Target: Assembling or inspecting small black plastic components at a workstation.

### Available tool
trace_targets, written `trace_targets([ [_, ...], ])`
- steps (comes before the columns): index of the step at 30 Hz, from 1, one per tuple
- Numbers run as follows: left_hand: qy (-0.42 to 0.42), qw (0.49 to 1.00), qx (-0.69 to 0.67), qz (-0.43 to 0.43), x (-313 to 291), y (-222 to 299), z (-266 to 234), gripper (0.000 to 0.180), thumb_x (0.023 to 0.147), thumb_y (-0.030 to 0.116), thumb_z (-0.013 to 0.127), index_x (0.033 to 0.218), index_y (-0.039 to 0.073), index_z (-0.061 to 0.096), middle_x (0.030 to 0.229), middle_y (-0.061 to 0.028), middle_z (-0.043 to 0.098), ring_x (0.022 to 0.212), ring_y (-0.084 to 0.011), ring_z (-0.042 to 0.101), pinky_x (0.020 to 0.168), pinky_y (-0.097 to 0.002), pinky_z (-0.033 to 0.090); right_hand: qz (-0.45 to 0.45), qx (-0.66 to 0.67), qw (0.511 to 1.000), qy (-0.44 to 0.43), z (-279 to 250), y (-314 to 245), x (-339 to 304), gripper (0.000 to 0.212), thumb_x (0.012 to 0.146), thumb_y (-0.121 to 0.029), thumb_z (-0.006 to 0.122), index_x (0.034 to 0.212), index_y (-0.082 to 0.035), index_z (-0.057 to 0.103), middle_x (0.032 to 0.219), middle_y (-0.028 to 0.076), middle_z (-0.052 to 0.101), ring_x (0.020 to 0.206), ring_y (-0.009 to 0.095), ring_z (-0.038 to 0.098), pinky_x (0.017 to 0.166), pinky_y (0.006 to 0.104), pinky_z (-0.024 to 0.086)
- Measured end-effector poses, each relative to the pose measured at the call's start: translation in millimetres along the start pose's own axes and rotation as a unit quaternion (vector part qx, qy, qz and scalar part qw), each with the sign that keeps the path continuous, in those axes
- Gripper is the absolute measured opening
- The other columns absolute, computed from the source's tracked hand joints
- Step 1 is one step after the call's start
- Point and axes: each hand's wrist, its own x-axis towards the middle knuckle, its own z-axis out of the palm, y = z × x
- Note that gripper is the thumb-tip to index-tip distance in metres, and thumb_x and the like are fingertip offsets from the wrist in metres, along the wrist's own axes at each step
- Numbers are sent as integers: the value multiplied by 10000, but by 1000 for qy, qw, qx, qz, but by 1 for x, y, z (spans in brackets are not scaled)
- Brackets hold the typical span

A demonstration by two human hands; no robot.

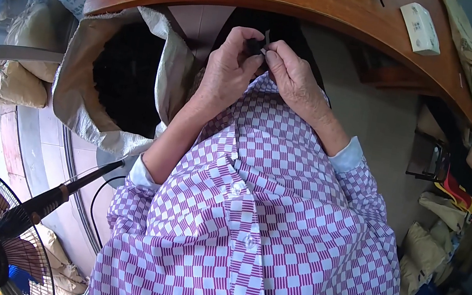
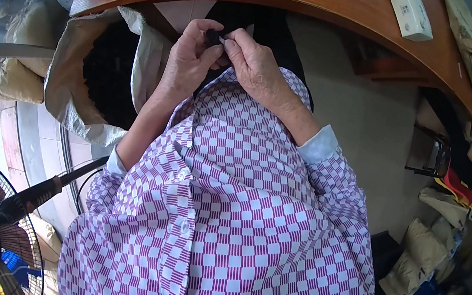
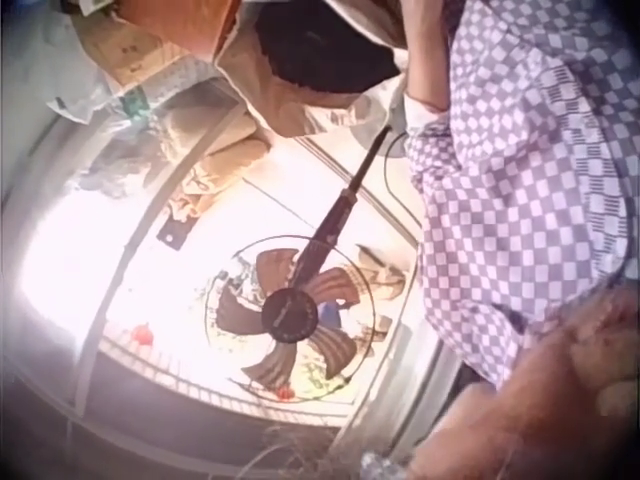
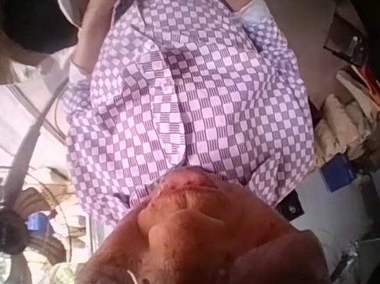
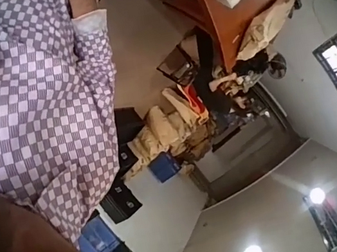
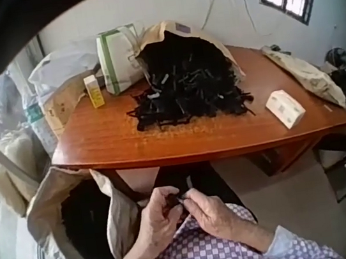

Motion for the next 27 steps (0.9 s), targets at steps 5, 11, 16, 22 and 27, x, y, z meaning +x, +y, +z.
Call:
trace_targets([
  [5, 10, 995, 100, 9, -1, 2, 3, 310, 827, -24, 581, 1109, 49, 478, 719, -95, 566, 645, -158, 563, 596, -297, 472, 2, -21, 1000, -2, 2, 5, -1, 176, 980, -170, 456, 983, -6, 522, 624, 87, 525, 540, 150, 505, 501, 286, 395],
  [11, 32, 976, 209, 50, 0, 5, 8, 273, 846, -49, 565, 1095, 42, 501, 688, -29, 571, 613, -67, 530, 565, -226, 462, -3, -51, 999, 16, 5, 9, 0, 143, 963, -129, 477, 1000, -4, 534, 636, 111, 555, 543, 174, 552, 503, 291, 419],
  [16, 68, 965, 245, 58, 1, 6, 14, 299, 795, -39, 576, 1064, 68, 497, 796, -179, 591, 700, -318, 617, 624, -371, 490, 19, -33, 999, 33, 8, 13, 0, 152, 964, -145, 487, 1006, -11, 545, 652, 74, 559, 572, 139, 544, 531, 266, 433],
  [22, 73, 991, -111, 0, 6, 4, 6, 254, 869, 9, 546, 1107, 69, 479, 876, -72, 605, 697, -130, 601, 601, -243, 478, -3, 30, 997, 70, 4, 13, 2, 205, 977, -201, 486, 1047, -12, 521, 707, 0, 536, 619, 78, 492, 564, 222, 417],
  [27, -6, 912, -398, -105, 7, 12, -17, 243, 934, 56, 447, 1173, 86, 477, 933, -83, 616, 718, -124, 596, 627, -221, 462, 84, 231, 969, 33, -6, 9, 1, 133, 949, -182, 547, 990, -56, 554, 746, 8, 587, 492, 7, 430, 427, 159, 338],
])
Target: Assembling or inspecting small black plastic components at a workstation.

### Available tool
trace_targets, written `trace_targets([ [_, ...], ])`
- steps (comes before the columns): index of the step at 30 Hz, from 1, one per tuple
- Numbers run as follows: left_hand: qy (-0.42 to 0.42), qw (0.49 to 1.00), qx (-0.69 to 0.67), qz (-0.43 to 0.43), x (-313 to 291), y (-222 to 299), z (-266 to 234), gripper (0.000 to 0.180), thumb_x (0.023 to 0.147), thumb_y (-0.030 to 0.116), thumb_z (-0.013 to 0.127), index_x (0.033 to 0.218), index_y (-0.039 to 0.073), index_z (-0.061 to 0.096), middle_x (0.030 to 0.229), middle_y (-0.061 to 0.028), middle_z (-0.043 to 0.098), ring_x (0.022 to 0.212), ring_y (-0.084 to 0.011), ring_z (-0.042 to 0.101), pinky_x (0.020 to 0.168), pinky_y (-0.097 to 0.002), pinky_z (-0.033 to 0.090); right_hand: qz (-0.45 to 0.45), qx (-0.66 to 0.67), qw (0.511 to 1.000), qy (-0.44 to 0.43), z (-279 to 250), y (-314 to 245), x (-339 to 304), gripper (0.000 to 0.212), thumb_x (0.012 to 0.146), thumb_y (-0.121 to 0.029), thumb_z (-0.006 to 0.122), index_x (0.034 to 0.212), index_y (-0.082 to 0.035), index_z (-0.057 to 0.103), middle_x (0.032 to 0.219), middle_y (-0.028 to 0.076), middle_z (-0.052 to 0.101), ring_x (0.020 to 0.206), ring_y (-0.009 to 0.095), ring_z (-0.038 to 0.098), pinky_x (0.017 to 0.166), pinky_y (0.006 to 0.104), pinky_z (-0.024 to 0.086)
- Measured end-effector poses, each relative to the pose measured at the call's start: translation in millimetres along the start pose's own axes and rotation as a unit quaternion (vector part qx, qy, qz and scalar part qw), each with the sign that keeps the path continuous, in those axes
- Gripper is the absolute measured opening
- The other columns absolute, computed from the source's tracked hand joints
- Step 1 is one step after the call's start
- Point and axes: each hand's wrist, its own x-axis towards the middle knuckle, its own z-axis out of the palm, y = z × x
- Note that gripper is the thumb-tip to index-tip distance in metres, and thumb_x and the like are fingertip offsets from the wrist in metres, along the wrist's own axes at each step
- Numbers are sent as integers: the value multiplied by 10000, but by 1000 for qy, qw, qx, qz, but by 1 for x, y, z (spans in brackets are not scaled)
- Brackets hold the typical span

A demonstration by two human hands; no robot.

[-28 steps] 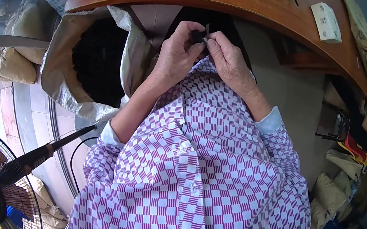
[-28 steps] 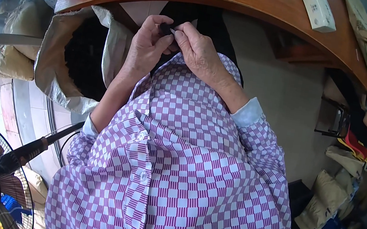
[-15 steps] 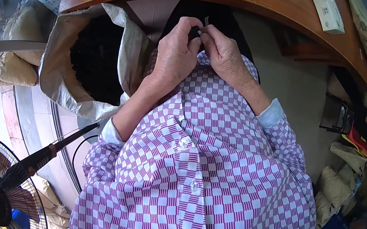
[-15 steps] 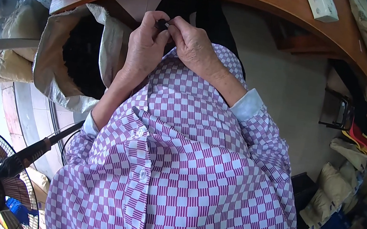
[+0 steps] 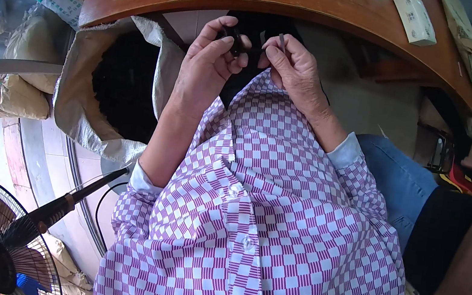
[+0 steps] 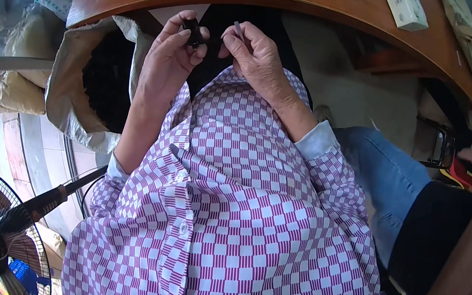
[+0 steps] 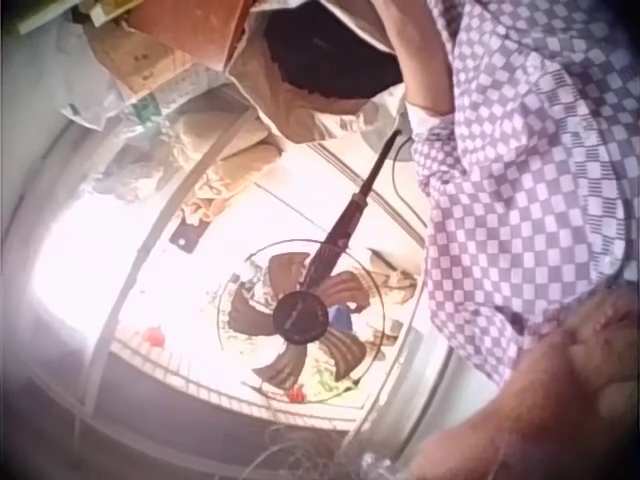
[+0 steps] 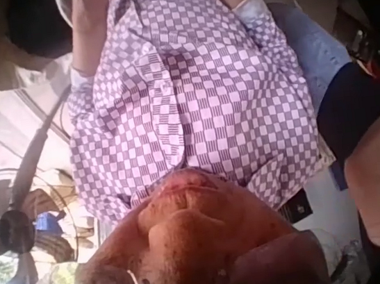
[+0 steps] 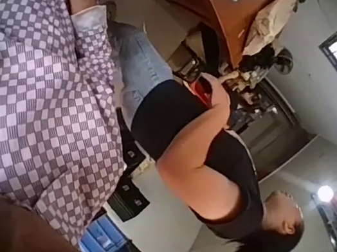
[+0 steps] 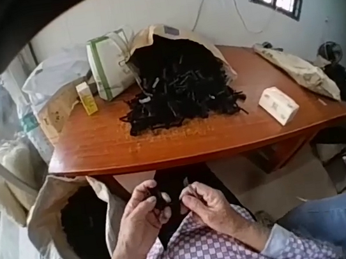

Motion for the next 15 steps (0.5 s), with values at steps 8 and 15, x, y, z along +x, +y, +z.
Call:
trace_targets([
  [8, -54, 992, 86, -80, -8, -5, 10, 368, 983, 145, 402, 1342, 75, 432, 830, -46, 612, 630, -74, 546, 566, -179, 426, -20, 102, 995, -10, 0, 8, 8, 182, 934, -196, 572, 1050, -57, 563, 736, 4, 597, 480, 13, 443, 413, 146, 326],
  [15, -145, 981, 53, -118, -11, -4, 7, 349, 970, 160, 468, 1309, 80, 471, 795, -41, 599, 614, -63, 526, 539, -157, 411, 115, 133, 975, -137, -18, 4, 0, 304, 909, -266, 611, 1114, -48, 559, 788, -9, 589, 638, 23, 531, 540, 138, 404],
])
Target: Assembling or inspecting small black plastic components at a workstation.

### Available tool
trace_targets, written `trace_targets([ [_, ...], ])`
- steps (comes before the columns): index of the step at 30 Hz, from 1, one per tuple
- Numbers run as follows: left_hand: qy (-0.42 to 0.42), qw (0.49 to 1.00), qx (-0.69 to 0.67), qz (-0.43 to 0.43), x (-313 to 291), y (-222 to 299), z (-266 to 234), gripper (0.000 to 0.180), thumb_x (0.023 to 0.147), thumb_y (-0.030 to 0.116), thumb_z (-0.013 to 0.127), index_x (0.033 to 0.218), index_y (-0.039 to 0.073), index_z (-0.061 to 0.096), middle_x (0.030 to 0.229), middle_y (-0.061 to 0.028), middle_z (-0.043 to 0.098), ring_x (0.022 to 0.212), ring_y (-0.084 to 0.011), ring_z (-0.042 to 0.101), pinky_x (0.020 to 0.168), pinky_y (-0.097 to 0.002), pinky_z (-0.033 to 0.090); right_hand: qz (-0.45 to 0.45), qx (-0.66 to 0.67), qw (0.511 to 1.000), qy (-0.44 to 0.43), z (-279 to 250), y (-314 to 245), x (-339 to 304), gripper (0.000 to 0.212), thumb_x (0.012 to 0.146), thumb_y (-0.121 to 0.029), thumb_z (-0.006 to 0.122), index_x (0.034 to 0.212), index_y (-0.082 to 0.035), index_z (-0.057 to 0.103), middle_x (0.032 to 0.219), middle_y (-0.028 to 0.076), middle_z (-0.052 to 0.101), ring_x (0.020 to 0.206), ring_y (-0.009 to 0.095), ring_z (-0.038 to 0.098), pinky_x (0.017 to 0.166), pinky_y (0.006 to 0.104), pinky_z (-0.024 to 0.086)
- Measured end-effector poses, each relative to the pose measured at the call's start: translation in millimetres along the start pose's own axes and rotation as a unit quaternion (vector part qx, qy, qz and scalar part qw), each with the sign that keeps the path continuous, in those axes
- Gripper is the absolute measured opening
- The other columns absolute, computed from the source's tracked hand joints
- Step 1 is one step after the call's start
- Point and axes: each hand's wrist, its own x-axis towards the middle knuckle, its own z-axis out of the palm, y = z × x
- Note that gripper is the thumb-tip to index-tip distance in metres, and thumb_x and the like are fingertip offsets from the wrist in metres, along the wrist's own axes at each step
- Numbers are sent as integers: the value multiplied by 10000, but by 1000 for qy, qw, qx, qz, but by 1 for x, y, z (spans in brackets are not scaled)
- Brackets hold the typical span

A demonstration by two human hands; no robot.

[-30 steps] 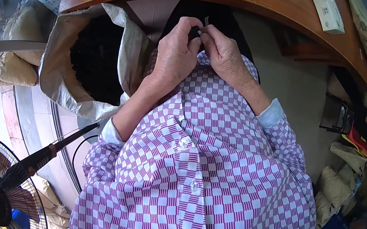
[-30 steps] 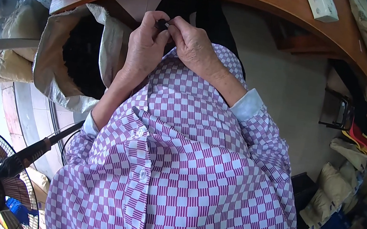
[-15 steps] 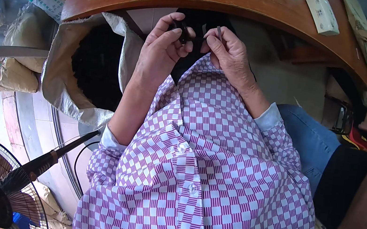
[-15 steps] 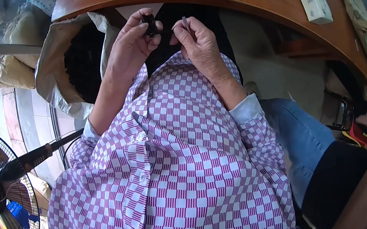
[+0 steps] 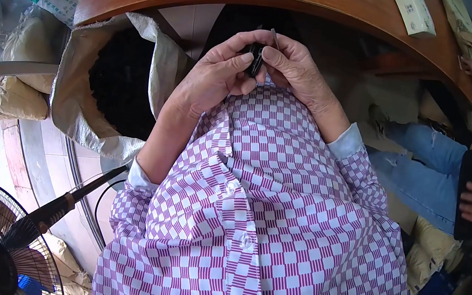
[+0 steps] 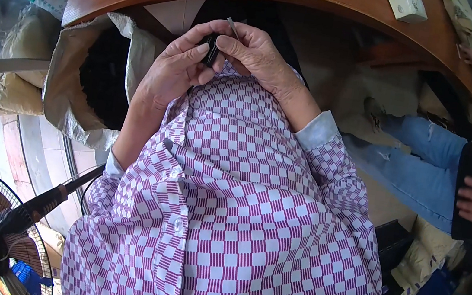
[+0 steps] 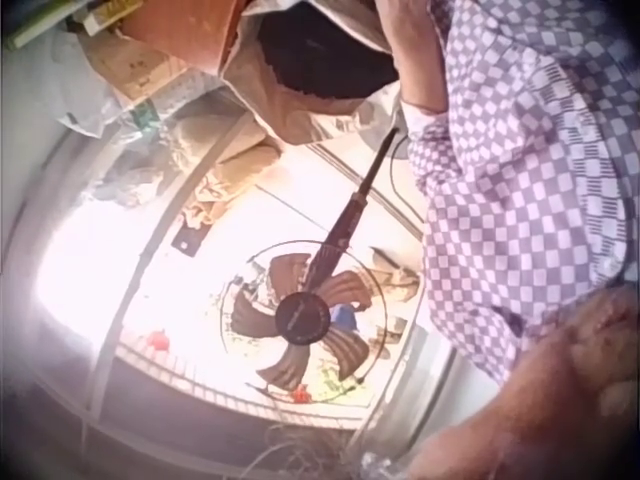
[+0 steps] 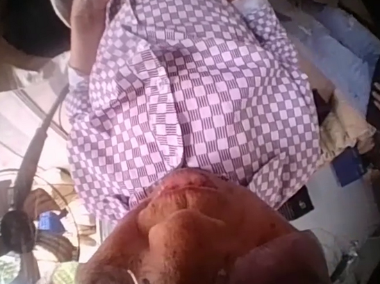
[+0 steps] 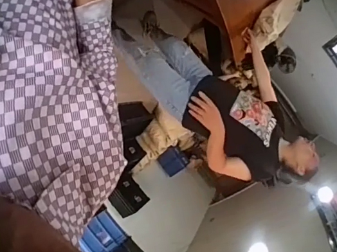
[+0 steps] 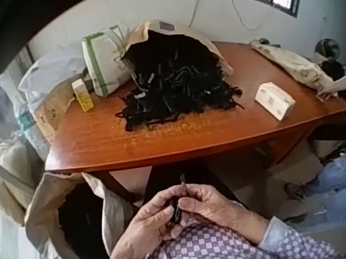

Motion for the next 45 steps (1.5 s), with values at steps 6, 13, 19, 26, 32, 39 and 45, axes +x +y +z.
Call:
trace_targets([
  [6, 92, 963, 248, 52, 5, -5, 4, 357, 928, 61, 516, 1283, 47, 484, 823, -48, 603, 696, -88, 577, 611, -208, 476, -88, -131, 983, 99, 3, 10, 6, 260, 910, -242, 615, 1070, -41, 581, 797, -18, 578, 725, 20, 526, 610, 143, 421],
  [13, 162, 910, 359, 132, 7, -12, -3, 362, 909, 4, 516, 1269, 38, 505, 892, -63, 615, 782, -83, 589, 685, -218, 507, -41, -108, 986, 120, 20, -4, 0, 335, 965, -311, 512, 1153, -37, 553, 688, -47, 476, 621, 16, 426, 522, 150, 331],
  [19, 173, 926, 303, 146, 10, -16, -5, 346, 925, 27, 514, 1270, 40, 510, 914, -57, 614, 799, -87, 579, 709, -222, 511, 3, -73, 991, 113, 30, -4, 1, 405, 993, -304, 443, 1303, -43, 450, 655, -43, 440, 545, 20, 378, 431, 167, 262],
  [26, 174, 924, 296, 167, 14, -19, 0, 345, 920, 9, 511, 1264, 34, 520, 929, -63, 613, 846, -95, 590, 735, -229, 512, -56, -84, 989, 110, 31, 4, 9, 339, 1001, -219, 422, 1261, -3, 454, 690, -28, 475, 558, 21, 415, 468, 167, 345],
  [32, 232, 843, 447, 192, 11, -15, 13, 364, 867, -33, 538, 1225, 26, 564, 988, -110, 654, 835, -112, 606, 750, -252, 497, -50, -11, 992, 111, 35, 0, 7, 229, 1000, -138, 405, 1197, -55, 485, 657, -54, 428, 506, 10, 365, 436, 168, 284],
  [39, 249, 814, 487, 196, 6, -5, 8, 335, 849, -72, 543, 1166, 21, 597, 990, -125, 664, 844, -121, 624, 728, -256, 510, -70, -145, 983, 88, 25, 0, 22, 242, 979, -162, 467, 1182, -43, 522, 707, -24, 504, 573, 38, 438, 508, 196, 367],
  [45, 405, 730, 487, 255, -41, 62, -55, 271, 897, 5, 526, 1160, 6, 587, 920, -58, 639, 770, -103, 611, 699, -215, 496, -208, -489, 785, 319, -84, -60, 33, 319, 871, -291, 636, 1069, -46, 586, 849, 77, 634, 720, 144, 585, 666, 276, 484],
])
